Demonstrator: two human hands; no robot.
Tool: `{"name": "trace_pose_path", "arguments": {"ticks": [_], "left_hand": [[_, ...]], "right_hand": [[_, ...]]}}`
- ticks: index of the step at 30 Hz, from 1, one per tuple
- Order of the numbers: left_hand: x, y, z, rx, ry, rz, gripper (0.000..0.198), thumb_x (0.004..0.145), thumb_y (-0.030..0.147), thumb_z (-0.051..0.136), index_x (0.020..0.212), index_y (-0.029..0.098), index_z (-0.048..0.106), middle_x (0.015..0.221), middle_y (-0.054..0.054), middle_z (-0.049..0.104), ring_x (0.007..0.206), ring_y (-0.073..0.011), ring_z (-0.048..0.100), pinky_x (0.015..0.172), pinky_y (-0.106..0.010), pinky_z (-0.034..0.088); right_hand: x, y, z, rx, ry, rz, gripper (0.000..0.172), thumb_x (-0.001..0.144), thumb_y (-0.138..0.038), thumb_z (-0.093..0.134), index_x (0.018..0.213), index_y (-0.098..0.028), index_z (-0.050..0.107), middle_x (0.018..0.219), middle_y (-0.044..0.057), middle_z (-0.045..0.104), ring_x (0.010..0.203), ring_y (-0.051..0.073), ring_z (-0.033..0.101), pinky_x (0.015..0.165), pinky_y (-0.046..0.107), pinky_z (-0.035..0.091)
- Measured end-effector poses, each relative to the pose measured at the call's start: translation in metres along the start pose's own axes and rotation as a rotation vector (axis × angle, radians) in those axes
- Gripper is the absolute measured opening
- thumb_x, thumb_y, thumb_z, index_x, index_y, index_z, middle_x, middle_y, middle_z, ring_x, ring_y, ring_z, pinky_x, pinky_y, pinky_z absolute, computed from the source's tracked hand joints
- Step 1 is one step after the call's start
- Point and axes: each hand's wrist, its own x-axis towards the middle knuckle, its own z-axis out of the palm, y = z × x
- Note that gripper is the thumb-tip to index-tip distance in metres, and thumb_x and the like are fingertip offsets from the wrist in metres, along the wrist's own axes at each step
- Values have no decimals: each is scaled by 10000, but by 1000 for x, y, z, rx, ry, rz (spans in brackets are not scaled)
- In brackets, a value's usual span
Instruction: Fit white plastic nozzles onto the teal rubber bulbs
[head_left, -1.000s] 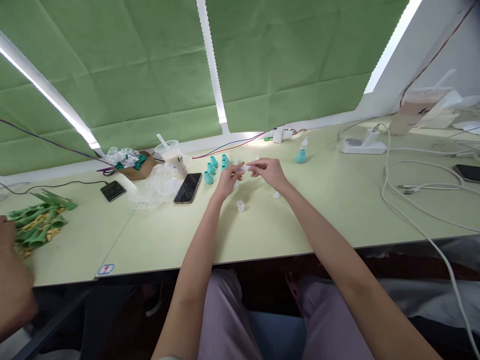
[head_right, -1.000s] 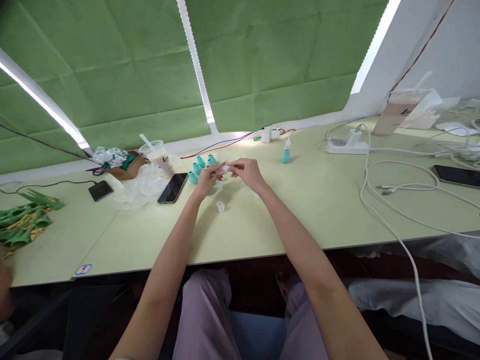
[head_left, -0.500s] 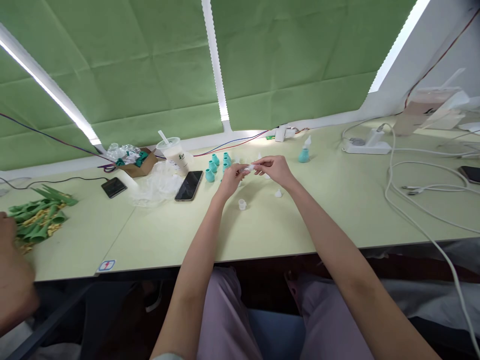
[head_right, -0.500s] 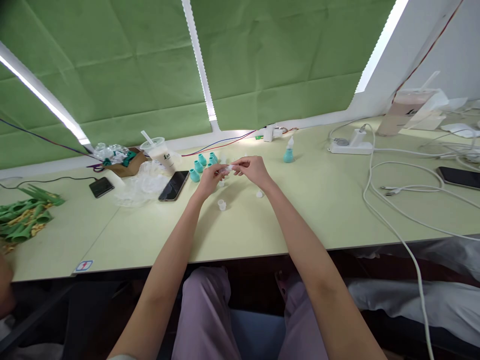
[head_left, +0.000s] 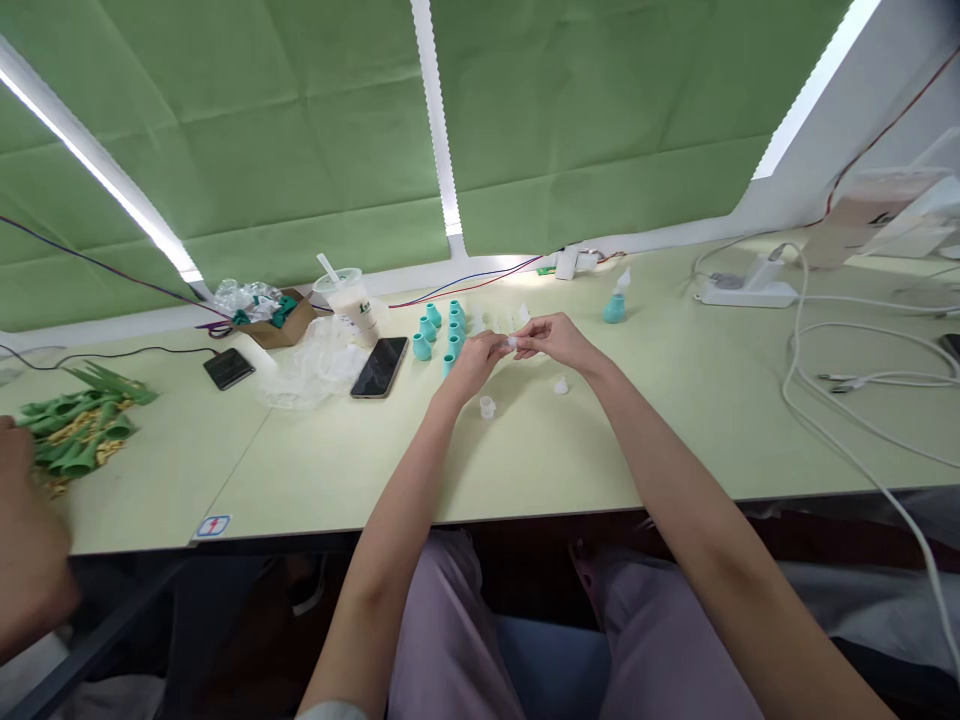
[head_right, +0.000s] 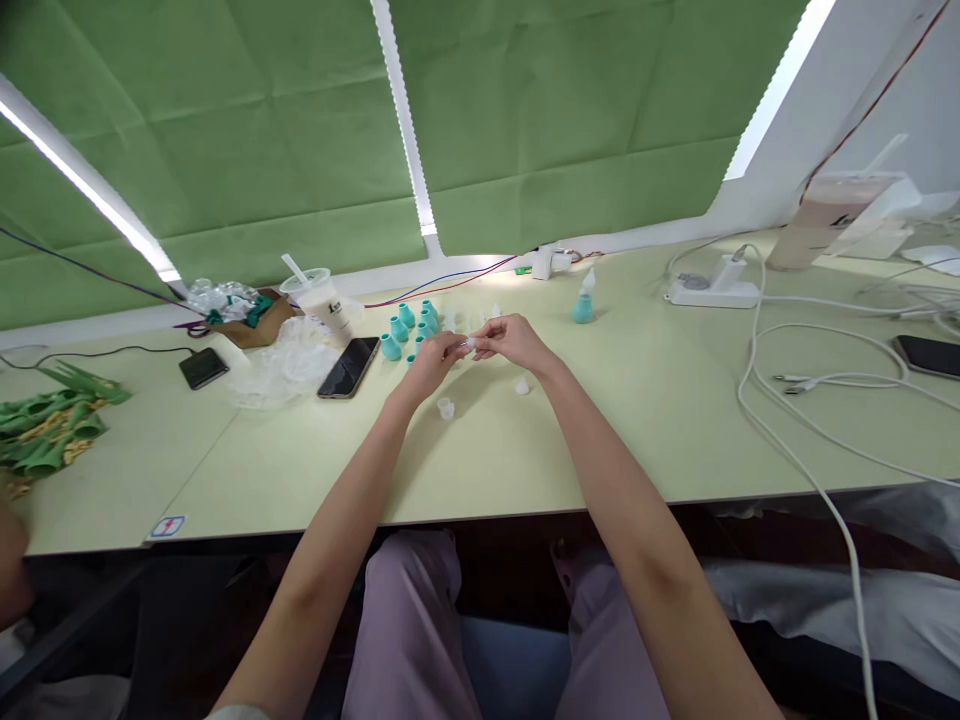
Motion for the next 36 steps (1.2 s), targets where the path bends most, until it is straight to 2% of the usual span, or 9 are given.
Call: {"name": "trace_pose_path", "arguments": {"ticks": [6, 13, 17, 23, 27, 29, 33, 35, 36], "left_hand": [[1, 1, 6, 131, -16, 18, 185, 872, 175, 447, 875, 161, 632, 759, -44, 556, 731, -173, 523, 668, -274, 378], [1, 2, 8, 225, -11, 29, 162, 885, 184, 454, 893, 152, 612, 769, -47, 526, 698, -167, 513, 649, -269, 369], [2, 0, 7, 221, 19, 4, 159, 881, 181, 466, 945, 165, 610, 810, -53, 539, 756, -185, 536, 685, -279, 392], [3, -2, 8, 207, 156, 12, 205, 900, 252, 448, 1039, 176, 579, 925, -79, 585, 882, -208, 564, 760, -301, 430], [1, -4, 11, 285, 133, 6, 248, 904, 253, 446, 1133, 187, 513, 994, -94, 600, 969, -212, 586, 814, -310, 448], [-1, -1, 11, 313, 95, -17, 308, 892, 265, 477, 1195, 207, 454, 1015, -90, 608, 988, -207, 598, 818, -297, 455], [-1, 7, 3, 317, 52, -62, 399, 865, 316, 530, 1231, 238, 393, 1031, -72, 612, 978, -207, 610, 803, -284, 462], [-1, 5, -7, 344, 117, -76, 409, 866, 355, 521, 1232, 232, 385, 1046, -69, 609, 981, -210, 599, 839, -309, 449], [-2, 1, -13, 370, 186, -107, 399, 871, 366, 508, 1226, 226, 391, 1061, -72, 606, 994, -213, 587, 866, -327, 436]], "right_hand": [[4, 7, -1, 15, -30, 18, 452, 480, -504, 818, 705, -136, 681, 661, 61, 688, 626, 192, 685, 689, 340, 594], [4, 7, -3, 25, -42, -5, 473, 457, -519, 819, 692, -138, 667, 647, 47, 674, 611, 185, 680, 671, 336, 592], [4, 8, 4, 53, 4, -11, 491, 466, -551, 800, 716, -154, 656, 676, 38, 682, 650, 189, 687, 681, 336, 588], [0, -5, 8, 29, 88, -32, 460, 576, -516, 772, 863, -164, 697, 739, 61, 715, 723, 199, 694, 706, 320, 572], [2, 2, 10, 5, 94, 15, 497, 597, -463, 778, 989, -176, 676, 775, 59, 717, 682, 178, 685, 619, 285, 566], [4, 9, 12, 13, 99, 52, 479, 600, -446, 780, 978, -170, 678, 765, 54, 709, 650, 158, 672, 604, 274, 564], [8, 13, 12, 36, 105, 69, 418, 582, -440, 789, 870, -156, 681, 701, 36, 673, 603, 126, 636, 599, 266, 566], [8, 10, 10, 49, 113, 49, 415, 583, -449, 782, 854, -160, 659, 729, 31, 658, 588, 115, 619, 577, 264, 564], [7, 8, 10, 59, 117, 39, 413, 588, -454, 775, 850, -164, 642, 766, 32, 653, 586, 110, 614, 565, 263, 561]]}}
